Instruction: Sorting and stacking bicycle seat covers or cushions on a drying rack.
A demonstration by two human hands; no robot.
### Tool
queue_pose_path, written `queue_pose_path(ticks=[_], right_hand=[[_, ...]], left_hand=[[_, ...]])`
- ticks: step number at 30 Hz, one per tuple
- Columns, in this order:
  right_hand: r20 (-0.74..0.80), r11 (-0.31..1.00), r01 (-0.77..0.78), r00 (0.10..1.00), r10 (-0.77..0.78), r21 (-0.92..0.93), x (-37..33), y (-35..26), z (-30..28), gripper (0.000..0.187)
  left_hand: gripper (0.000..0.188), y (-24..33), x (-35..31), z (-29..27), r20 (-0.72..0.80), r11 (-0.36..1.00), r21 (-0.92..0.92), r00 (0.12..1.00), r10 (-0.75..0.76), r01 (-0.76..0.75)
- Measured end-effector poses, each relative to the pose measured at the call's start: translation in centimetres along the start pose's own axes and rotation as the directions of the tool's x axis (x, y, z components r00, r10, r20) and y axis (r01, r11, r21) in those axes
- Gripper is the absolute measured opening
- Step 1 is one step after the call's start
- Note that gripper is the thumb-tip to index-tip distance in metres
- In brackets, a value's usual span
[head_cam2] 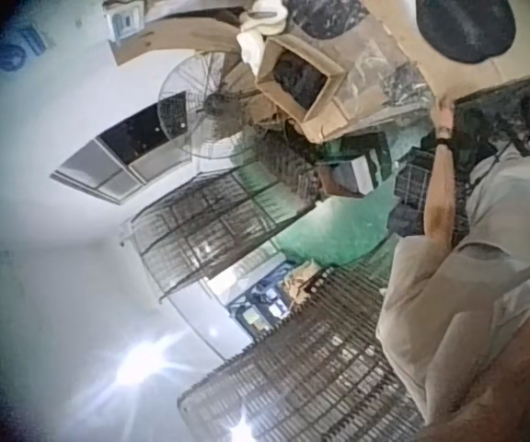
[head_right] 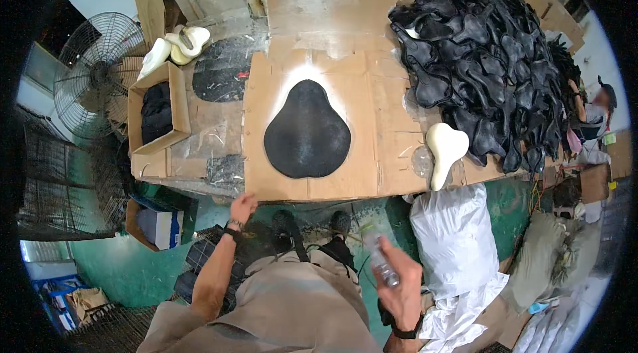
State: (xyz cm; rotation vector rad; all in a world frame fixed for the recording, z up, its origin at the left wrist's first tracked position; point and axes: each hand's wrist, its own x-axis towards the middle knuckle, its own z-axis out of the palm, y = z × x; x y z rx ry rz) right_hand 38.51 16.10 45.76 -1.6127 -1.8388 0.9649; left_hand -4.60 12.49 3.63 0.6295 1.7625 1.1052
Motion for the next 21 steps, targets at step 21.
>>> queue_pose_path(ticks=[21], right_hand=[[-0.054, 0.994, -0.065, 0.996, 0.07, 0.085, -0.9, 3.9, -1.5, 0.055]], left_hand=[[0.035, 14.4, 8.3, 11.4, -0.165, 0.658, 0.734, 0.896, 0.412, -0.167]])
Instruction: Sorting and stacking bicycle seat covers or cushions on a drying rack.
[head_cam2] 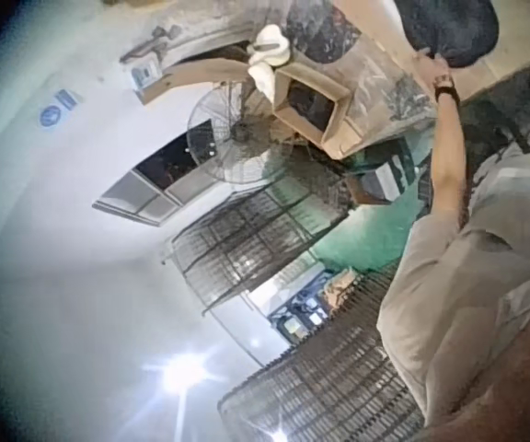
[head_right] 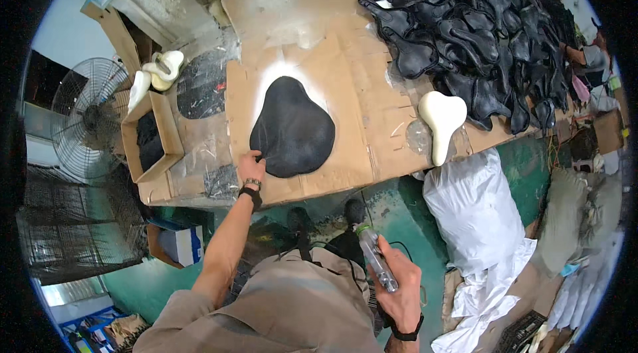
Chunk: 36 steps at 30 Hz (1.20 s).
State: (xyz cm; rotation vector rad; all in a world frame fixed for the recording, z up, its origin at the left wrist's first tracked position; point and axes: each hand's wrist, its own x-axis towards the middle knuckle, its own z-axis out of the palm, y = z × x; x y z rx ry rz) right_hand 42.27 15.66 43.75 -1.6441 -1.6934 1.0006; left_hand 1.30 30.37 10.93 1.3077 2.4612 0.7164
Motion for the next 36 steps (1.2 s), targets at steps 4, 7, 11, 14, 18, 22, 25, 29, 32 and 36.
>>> queue_pose_path(ticks=[4, 7, 11, 14, 18, 22, 25, 29, 32, 36], right_hand=[[0.046, 0.997, 0.018, 0.999, -0.021, 0.069, 1.3, 2.3, 0.2, 0.053], [0.079, 0.996, 0.035, 0.996, -0.042, 0.082, 2.5, 3.3, 0.0, 0.055], [0.083, 0.982, 0.151, 0.983, -0.161, 0.117, 3.7, 4.9, -0.5, 0.05], [0.147, 0.938, 0.259, 0.944, -0.296, 0.23, 4.9, 4.3, -1.8, 0.055], [0.072, 0.932, 0.295, 0.946, -0.316, 0.212, 6.0, 4.8, -2.7, 0.061], [0.06, 0.934, 0.324, 0.94, -0.336, 0.153, 7.3, 5.8, -3.5, 0.063], [0.054, 0.918, 0.357, 0.927, -0.371, 0.173, 7.7, 6.4, -4.2, 0.064], [0.071, 0.919, 0.354, 0.926, -0.37, 0.174, 7.8, 7.3, -4.4, 0.061], [0.064, 0.911, 0.369, 0.921, -0.385, 0.184, 7.5, 7.7, -4.7, 0.057], [0.035, 0.938, 0.328, 0.942, -0.334, 0.114, 7.7, 9.2, -5.1, 0.053]], left_hand=[[0.036, 1.0, 0.0, 1.0, -0.264, 0.967, -0.249, 0.957, -0.12, 0.052], [0.031, -0.3, 0.9, 2.8, 0.007, 0.765, -0.492, 0.88, -0.475, 0.417], [0.026, -5.6, 1.9, 6.0, 0.199, 0.593, -0.578, 0.802, -0.563, 0.56], [0.024, -10.8, 2.2, 6.4, 0.232, 0.694, -0.53, 0.87, -0.434, 0.487], [0.03, -10.3, 3.0, 6.8, 0.306, 0.775, -0.411, 0.873, -0.38, 0.481], [0.039, -4.0, 1.0, 6.4, 0.353, 0.763, -0.309, 0.814, -0.462, 0.567], [0.048, 1.1, -0.9, 4.6, 0.085, 0.826, -0.102, 0.832, -0.548, 0.555], [0.044, 2.7, -3.0, 2.2, -0.01, 0.939, 0.042, 0.939, -0.343, 0.343], [0.035, 1.5, -2.1, 1.4, -0.038, 0.941, 0.132, 0.95, -0.308, 0.311], [0.033, 8.1, -1.7, 3.0, -0.12, 0.913, -0.153, 0.91, -0.396, 0.377]])
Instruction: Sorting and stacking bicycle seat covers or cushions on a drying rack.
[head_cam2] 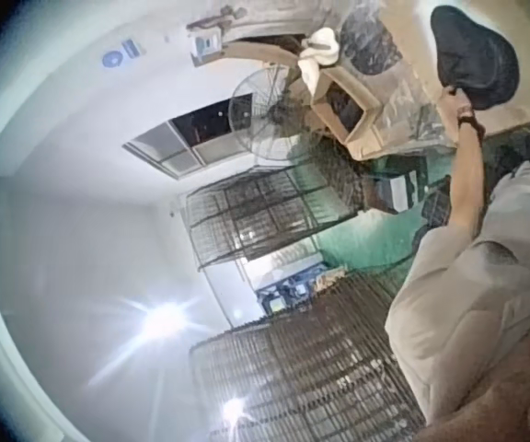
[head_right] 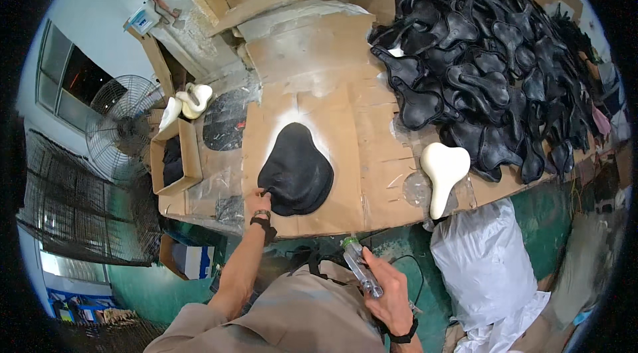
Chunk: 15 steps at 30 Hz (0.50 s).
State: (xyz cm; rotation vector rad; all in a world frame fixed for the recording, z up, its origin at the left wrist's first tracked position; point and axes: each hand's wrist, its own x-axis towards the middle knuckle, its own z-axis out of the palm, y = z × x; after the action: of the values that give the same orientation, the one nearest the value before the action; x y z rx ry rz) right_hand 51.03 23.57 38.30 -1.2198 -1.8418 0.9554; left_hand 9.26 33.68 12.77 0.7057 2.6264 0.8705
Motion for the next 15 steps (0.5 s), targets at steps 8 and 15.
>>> queue_pose_path(ticks=[8, 15], right_hand=[[0.086, 0.999, -0.03, 0.996, 0.028, 0.015, 0.4, 0.7, 0.8, 0.053], [0.203, 0.997, -0.073, 0.977, 0.071, 0.0, 1.5, 0.8, 0.3, 0.05]], left_hand=[[0.009, -4.0, 5.6, 0.9, 0.723, -0.039, -0.69, 0.686, -0.085, 0.722], [0.028, 7.5, 7.8, -8.3, 0.468, -0.247, -0.842, 0.877, 0.108, 0.48]])
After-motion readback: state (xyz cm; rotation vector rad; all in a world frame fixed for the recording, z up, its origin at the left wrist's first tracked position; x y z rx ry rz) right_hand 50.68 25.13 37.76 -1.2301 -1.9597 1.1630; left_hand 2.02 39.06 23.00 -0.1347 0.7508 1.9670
